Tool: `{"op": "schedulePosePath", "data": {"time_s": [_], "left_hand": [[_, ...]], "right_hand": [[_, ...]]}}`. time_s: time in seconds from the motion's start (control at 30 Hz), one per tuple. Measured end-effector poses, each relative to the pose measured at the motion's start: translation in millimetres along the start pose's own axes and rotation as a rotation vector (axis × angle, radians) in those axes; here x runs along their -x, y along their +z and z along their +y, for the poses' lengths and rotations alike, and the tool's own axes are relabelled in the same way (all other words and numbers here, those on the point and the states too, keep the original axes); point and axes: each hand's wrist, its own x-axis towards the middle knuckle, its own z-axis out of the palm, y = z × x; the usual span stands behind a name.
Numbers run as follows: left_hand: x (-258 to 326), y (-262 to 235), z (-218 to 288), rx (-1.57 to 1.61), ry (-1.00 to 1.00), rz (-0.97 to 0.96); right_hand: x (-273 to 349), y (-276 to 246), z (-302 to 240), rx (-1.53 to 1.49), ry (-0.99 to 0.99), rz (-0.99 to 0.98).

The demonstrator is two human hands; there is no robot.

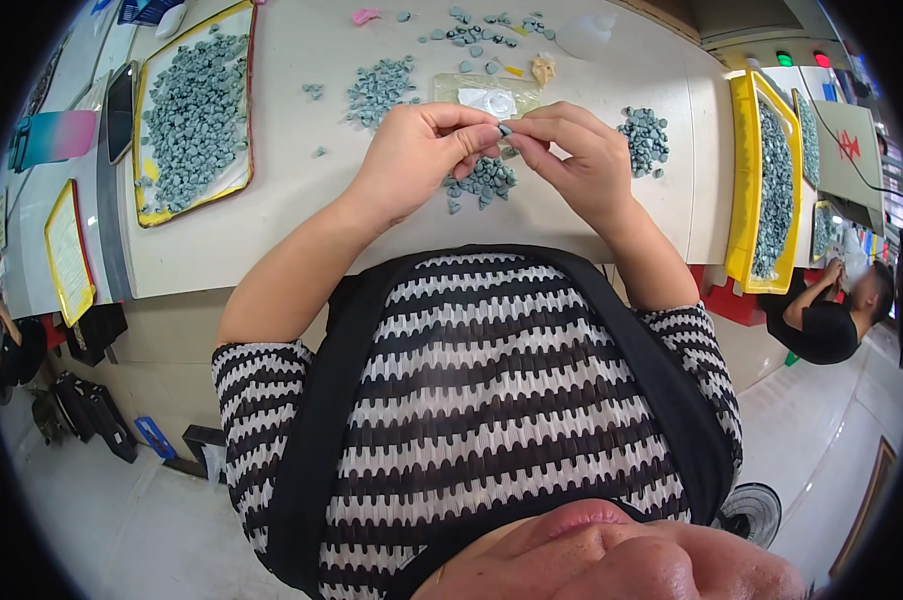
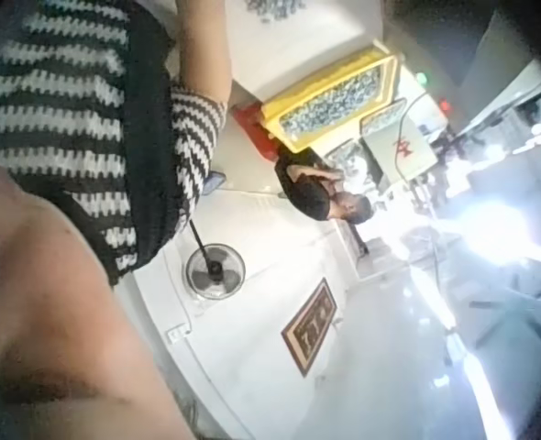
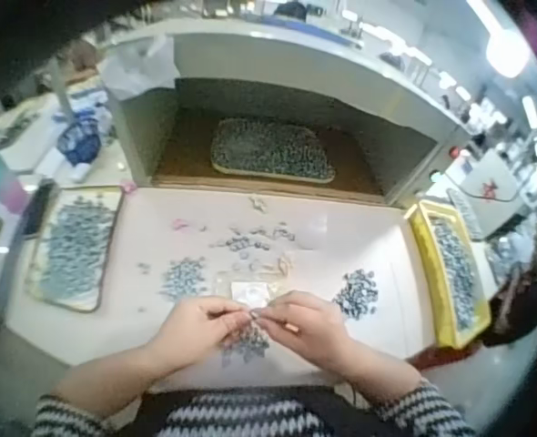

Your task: The person assembles small components by picking up individual green pieces and dark inserts from the table, fitting them together by hand, and placing the assembled pieces back onto the table surface.

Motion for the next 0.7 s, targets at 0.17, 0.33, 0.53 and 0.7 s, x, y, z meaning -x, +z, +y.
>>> {"op": "schedulePosePath", "data": {"time_s": [0.17,0.33,0.53,0.7], "left_hand": [[-1,-1,-4,0.008,-0.005,-0.025],[2,-2,4,-0.423,0.349,0.143],[2,-3,2,-0.343,0.228,0.250],[2,-6,2,-0.271,0.168,0.179]], "right_hand": [[1,3,4,0.021,-0.089,0.052],[-1,-4,23,0.177,-0.246,0.059],[-1,-6,31,0.401,-0.355,-0.037],[-2,-5,33,0.468,-0.401,-0.090]]}}
